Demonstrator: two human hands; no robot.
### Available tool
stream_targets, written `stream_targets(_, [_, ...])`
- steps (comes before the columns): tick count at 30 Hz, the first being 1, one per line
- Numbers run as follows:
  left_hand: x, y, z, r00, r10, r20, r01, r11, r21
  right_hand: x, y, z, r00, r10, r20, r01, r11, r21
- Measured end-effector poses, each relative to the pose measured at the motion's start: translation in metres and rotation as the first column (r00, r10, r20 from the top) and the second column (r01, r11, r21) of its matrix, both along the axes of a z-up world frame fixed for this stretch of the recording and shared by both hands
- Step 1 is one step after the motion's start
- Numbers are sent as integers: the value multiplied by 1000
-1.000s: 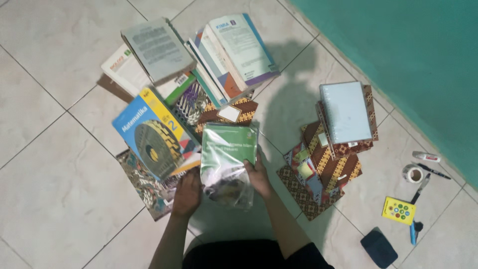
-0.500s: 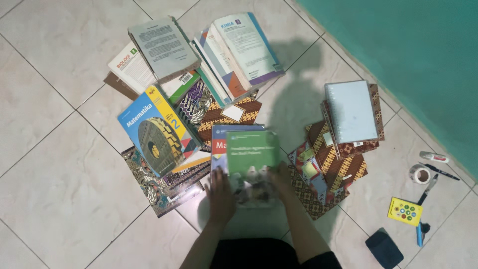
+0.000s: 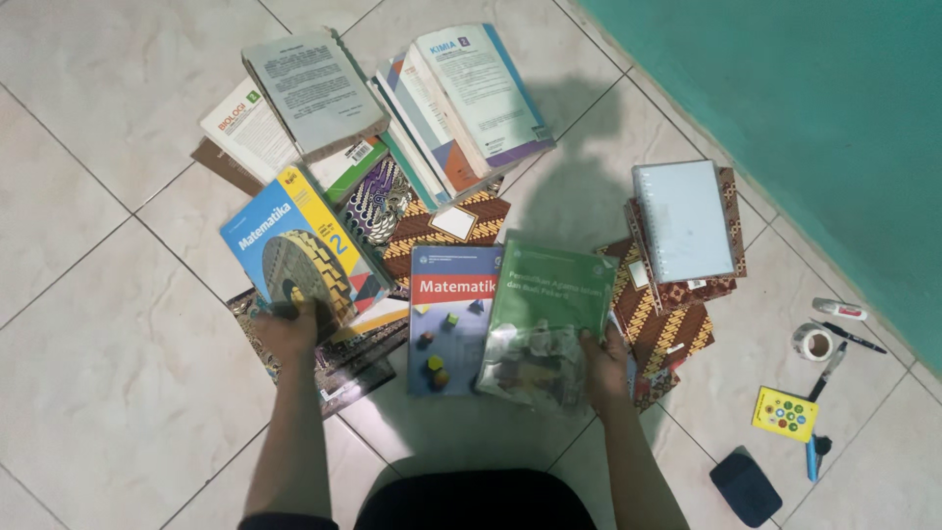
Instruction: The person organizes glasses into a case with a cleaning cloth, places the case and tissue boxes onto shelves in a cabinet, and then sorts a pile of books on the floor.
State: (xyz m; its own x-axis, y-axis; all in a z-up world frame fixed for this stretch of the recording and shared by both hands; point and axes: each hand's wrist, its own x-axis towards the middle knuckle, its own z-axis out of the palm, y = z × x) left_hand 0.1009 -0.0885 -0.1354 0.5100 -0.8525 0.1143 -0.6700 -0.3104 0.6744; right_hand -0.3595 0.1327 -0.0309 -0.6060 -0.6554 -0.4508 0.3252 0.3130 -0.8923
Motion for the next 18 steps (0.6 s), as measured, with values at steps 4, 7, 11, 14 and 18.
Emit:
stream_targets(4, [15,-12,-8,995,-76,-57,94,886,454,4,-9,-7,997,3,81,1,999,-45])
stream_targets(7, [17,-13,-2,969,24,-246,109,851,514,16,-23,-1,998,57,34,-62,981,181])
stream_targets(11, [3,-8,17,900,98,-426,18,966,259,24,-38,-9,991,117,71,-110,990,-93])
stream_targets(14, [-11,4,44,729,-145,-669,81,989,-127,21,-36,-13,989,110,94,-100,989,-110])
stream_targets(18, [-29,27,120,558,-203,-804,58,977,-207,15,-32,-11,995,90,44,-89,996,-26])
